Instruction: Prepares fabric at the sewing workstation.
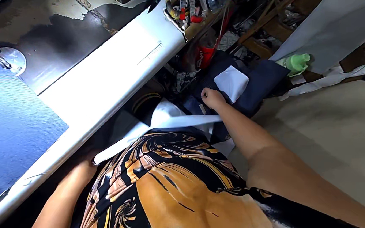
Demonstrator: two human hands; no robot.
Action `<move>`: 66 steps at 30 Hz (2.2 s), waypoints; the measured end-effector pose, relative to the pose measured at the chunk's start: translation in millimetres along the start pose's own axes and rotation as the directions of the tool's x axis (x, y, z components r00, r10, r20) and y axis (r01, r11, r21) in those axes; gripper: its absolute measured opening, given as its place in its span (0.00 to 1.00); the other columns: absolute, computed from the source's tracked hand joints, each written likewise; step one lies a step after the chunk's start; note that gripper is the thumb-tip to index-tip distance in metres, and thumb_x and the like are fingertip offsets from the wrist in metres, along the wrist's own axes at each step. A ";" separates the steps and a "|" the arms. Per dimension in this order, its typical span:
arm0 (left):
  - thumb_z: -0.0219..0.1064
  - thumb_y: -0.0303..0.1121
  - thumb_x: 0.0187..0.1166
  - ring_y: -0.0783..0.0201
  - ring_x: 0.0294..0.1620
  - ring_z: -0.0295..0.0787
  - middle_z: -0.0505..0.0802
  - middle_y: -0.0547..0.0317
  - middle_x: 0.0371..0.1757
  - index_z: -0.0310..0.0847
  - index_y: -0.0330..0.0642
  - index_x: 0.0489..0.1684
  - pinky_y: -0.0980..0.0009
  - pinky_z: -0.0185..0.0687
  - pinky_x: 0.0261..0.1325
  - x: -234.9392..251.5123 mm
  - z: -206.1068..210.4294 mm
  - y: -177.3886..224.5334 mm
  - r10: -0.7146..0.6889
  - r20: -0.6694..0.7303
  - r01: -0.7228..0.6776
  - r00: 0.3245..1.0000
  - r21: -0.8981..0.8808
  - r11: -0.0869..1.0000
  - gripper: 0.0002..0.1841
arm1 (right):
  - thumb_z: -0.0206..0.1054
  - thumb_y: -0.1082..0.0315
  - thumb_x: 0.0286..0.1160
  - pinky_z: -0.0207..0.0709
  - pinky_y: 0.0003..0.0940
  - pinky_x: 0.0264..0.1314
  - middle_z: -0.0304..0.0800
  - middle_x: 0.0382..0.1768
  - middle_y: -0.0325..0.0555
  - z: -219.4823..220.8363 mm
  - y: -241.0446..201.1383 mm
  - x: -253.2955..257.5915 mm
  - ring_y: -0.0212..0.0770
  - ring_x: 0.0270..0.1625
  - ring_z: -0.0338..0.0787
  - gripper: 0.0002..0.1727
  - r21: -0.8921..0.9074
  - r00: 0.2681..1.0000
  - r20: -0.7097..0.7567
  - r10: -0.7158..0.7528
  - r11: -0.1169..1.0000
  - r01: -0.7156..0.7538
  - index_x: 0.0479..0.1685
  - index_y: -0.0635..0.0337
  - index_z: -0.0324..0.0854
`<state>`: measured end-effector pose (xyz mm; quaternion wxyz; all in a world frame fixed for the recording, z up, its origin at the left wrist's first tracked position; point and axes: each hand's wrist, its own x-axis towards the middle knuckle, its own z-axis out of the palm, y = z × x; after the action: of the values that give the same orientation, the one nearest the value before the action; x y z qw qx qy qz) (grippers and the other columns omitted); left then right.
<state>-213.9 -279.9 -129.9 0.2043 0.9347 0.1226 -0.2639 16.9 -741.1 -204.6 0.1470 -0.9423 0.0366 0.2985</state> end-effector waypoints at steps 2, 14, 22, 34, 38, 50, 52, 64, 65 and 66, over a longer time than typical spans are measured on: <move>0.62 0.33 0.88 0.27 0.68 0.85 0.89 0.25 0.62 0.83 0.27 0.64 0.27 0.71 0.70 -11.0 6.7 -9.8 -0.221 0.116 0.219 0.968 0.025 0.975 0.17 | 0.62 0.69 0.83 0.78 0.66 0.66 0.92 0.52 0.60 9.8 10.4 1.7 0.61 0.60 0.90 0.13 0.027 0.987 -0.047 -0.151 0.988 0.153 0.60 0.62 0.85; 0.64 0.42 0.84 0.37 0.66 0.89 0.93 0.33 0.58 0.85 0.31 0.64 0.31 0.74 0.70 -35.1 17.3 -22.0 -0.003 -0.202 -0.047 0.979 -0.243 0.969 0.22 | 0.76 0.70 0.72 0.81 0.62 0.66 0.88 0.59 0.56 17.4 7.3 -15.3 0.60 0.63 0.88 0.20 -0.181 0.861 0.056 -0.506 0.843 0.507 0.64 0.51 0.88; 0.61 0.46 0.80 0.58 0.69 0.85 0.91 0.54 0.64 0.87 0.50 0.69 0.52 0.78 0.72 -43.3 16.1 -19.1 0.162 -0.267 -0.249 0.950 -0.332 0.910 0.22 | 0.78 0.73 0.69 0.77 0.62 0.71 0.87 0.59 0.56 14.7 -5.9 -15.6 0.62 0.69 0.83 0.12 -0.294 0.843 0.089 -0.530 0.795 0.530 0.51 0.56 0.92; 0.60 0.36 0.80 0.70 0.67 0.86 0.85 0.54 0.74 0.87 0.44 0.66 0.74 0.84 0.68 -60.6 6.6 -9.2 0.283 -0.368 -0.436 0.886 -0.448 0.780 0.20 | 0.75 0.78 0.67 0.75 0.65 0.72 0.87 0.61 0.57 13.3 -23.4 -21.4 0.62 0.70 0.83 0.18 -0.374 0.837 0.134 -0.531 0.755 0.539 0.57 0.52 0.92; 0.59 0.38 0.81 0.69 0.68 0.86 0.84 0.55 0.76 0.87 0.45 0.66 0.73 0.85 0.69 -62.6 1.8 -5.4 0.288 -0.390 -0.455 0.874 -0.452 0.767 0.19 | 0.74 0.76 0.67 0.75 0.63 0.70 0.87 0.57 0.55 14.2 -22.6 -19.7 0.60 0.67 0.83 0.10 -0.437 0.824 0.143 -0.549 0.712 0.550 0.45 0.54 0.94; 0.60 0.38 0.86 0.70 0.68 0.86 0.90 0.62 0.68 0.87 0.45 0.66 0.68 0.84 0.72 -59.3 -42.1 11.2 0.403 -0.492 -0.604 0.772 -0.368 0.707 0.17 | 0.67 0.75 0.59 0.82 0.63 0.56 0.92 0.41 0.57 -41.1 -57.3 -37.5 0.56 0.51 0.92 0.04 -0.009 0.701 -0.138 -0.700 0.709 0.706 0.29 0.67 0.86; 0.62 0.36 0.85 0.70 0.66 0.88 0.90 0.61 0.67 0.84 0.43 0.68 0.66 0.86 0.70 -53.1 -55.0 30.0 0.406 -0.506 -0.628 0.761 -0.417 0.658 0.17 | 0.61 0.73 0.66 0.85 0.44 0.58 0.93 0.42 0.47 -53.1 -126.4 -72.4 0.39 0.50 0.92 0.09 0.150 0.547 -0.179 -0.817 0.527 0.836 0.34 0.63 0.88; 0.68 0.20 0.77 0.79 0.49 0.87 0.88 0.72 0.52 0.80 0.46 0.55 0.76 0.88 0.58 -58.1 -97.3 30.3 0.080 -0.867 -0.702 0.492 -0.340 0.626 0.14 | 0.67 0.78 0.72 0.88 0.28 0.43 0.89 0.44 0.46 18.6 -330.8 -157.0 0.30 0.39 0.90 0.27 0.661 0.190 -0.212 -0.958 0.003 0.750 0.73 0.67 0.68; 0.69 0.20 0.76 0.78 0.50 0.86 0.87 0.71 0.52 0.82 0.46 0.54 0.76 0.87 0.58 -61.9 -102.8 20.6 0.032 -0.881 -0.662 0.472 -0.330 0.673 0.13 | 0.69 0.78 0.71 0.89 0.30 0.46 0.89 0.48 0.47 27.4 -326.8 -155.1 0.31 0.42 0.91 0.26 0.701 0.211 -0.159 -0.965 0.040 0.712 0.70 0.64 0.70; 0.69 0.20 0.75 0.78 0.50 0.86 0.86 0.68 0.53 0.83 0.43 0.53 0.78 0.87 0.57 -64.8 -109.3 11.6 -0.010 -0.886 -0.602 0.464 -0.323 0.730 0.13 | 0.69 0.77 0.70 0.89 0.30 0.50 0.88 0.51 0.46 34.8 -322.4 -151.3 0.31 0.46 0.91 0.20 0.716 0.210 -0.122 -0.970 0.060 0.695 0.62 0.64 0.74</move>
<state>-215.4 -249.2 -6.1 0.4480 0.8285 0.1057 0.3188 -75.7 -425.9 -62.7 0.6084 -0.5705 -0.4634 0.2995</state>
